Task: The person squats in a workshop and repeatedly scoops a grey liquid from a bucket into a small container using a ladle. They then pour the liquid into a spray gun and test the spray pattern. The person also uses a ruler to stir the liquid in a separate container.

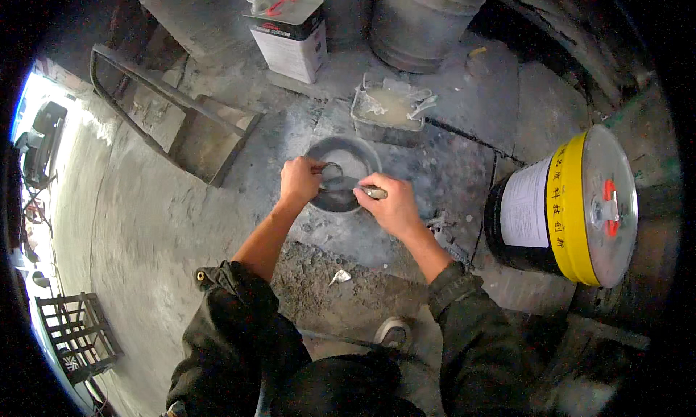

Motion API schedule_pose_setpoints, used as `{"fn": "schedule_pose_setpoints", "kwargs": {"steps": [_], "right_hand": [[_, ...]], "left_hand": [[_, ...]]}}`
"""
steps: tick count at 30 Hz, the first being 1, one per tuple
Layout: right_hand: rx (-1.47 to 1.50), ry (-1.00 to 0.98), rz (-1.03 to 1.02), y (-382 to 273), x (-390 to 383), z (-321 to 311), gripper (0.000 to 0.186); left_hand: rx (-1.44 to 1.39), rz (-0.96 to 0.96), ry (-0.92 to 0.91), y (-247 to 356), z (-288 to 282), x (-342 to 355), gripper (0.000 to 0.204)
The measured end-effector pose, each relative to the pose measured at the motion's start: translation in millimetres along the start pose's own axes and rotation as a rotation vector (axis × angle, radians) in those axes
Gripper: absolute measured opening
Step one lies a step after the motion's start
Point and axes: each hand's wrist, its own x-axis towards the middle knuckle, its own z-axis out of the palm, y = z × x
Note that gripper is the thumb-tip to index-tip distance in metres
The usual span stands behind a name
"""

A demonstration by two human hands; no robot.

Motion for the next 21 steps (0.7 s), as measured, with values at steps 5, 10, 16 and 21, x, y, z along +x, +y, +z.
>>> {"fn": "schedule_pose_setpoints", "kwargs": {"steps": [5,10,16,21], "right_hand": [[-0.059,0.024,-0.046,2,-5,2,0.02],[-0.204,0.105,-0.164,9,-3,8,0.02],[-0.037,0.079,-0.108,14,-4,5,0.016],[-0.086,0.115,-0.068,18,0,6,0.02]], "left_hand": [[-0.003,0.048,-0.046,-9,1,-7,0.024],[0.055,0.048,0.005,-8,3,-3,0.026],[-0.053,0.046,-0.016,-8,10,4,0.03],[-0.03,-0.007,-0.004,0,9,3,0.028]]}}
